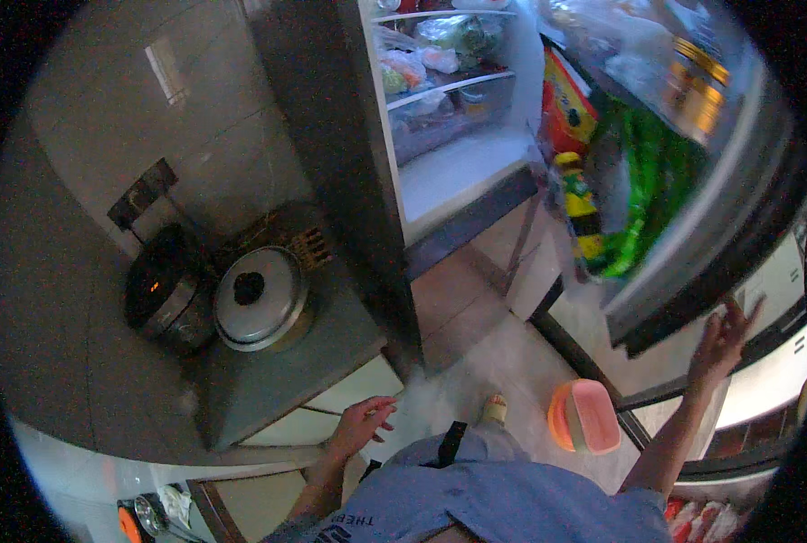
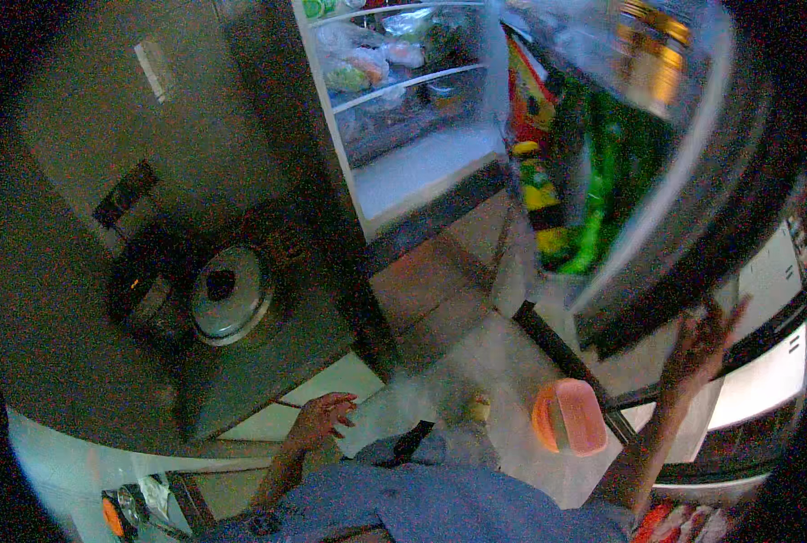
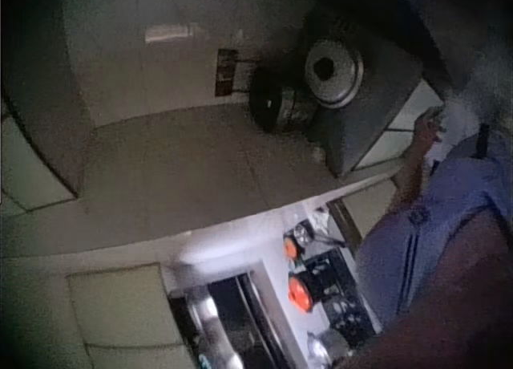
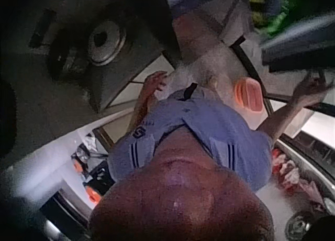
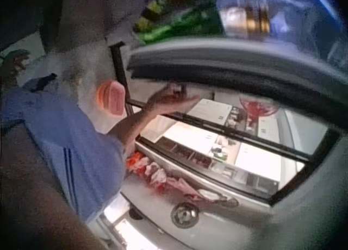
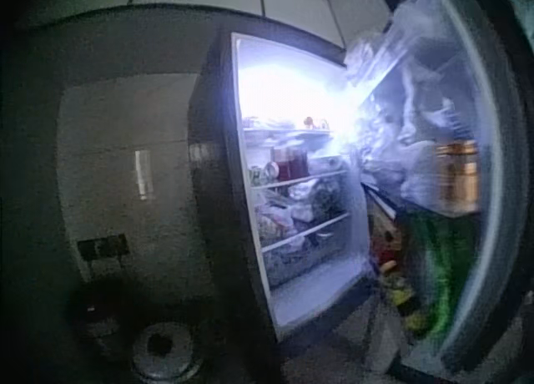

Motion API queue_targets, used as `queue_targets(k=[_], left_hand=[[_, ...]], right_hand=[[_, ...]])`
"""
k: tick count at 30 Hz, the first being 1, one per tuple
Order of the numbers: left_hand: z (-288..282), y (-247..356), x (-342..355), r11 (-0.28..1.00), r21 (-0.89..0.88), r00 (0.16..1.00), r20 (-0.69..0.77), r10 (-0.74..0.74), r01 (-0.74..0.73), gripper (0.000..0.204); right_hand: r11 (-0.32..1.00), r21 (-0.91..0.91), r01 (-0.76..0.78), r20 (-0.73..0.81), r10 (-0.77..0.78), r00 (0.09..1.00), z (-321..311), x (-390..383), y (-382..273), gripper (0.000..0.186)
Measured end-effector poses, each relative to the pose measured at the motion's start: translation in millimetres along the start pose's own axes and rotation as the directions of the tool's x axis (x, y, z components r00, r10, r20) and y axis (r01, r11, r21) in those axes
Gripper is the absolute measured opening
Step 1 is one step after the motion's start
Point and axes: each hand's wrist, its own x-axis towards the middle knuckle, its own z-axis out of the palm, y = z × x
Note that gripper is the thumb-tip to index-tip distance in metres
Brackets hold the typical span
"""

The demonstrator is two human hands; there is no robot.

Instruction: The person retrieves a cucumber and a carrot from the refrigerator, then washes both vegetables under running water in the kitchen sink. The person also rinses a metal bowl and places it on the counter.

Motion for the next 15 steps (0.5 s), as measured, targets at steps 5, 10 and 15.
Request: queue_targets(k=[5, 10, 15], left_hand=[[31.7, 24.7, 49.0, 0.666, 0.742, 0.975, 0.194, -0.110, -0.072, 0.044], [45.8, 105.6, 132.3, 0.875, 0.479, 0.997, 0.022, 0.070, -0.072, 0.042], [60.8, 183.2, 194.8, 0.994, 0.089, 0.987, -0.142, 0.079, -0.066, 0.035]], right_hand=[[0.969, -0.152, 0.193, -0.144, -0.215, 0.966, -18.9, 53.4, 120.1, 0.057], [0.941, -0.314, 0.126, -0.288, -0.221, 0.932, -2.6, 103.2, 188.4, 0.053], [0.978, -0.139, 0.153, -0.457, -0.200, 0.867, 23.1, 142.9, 220.9, 0.052]])
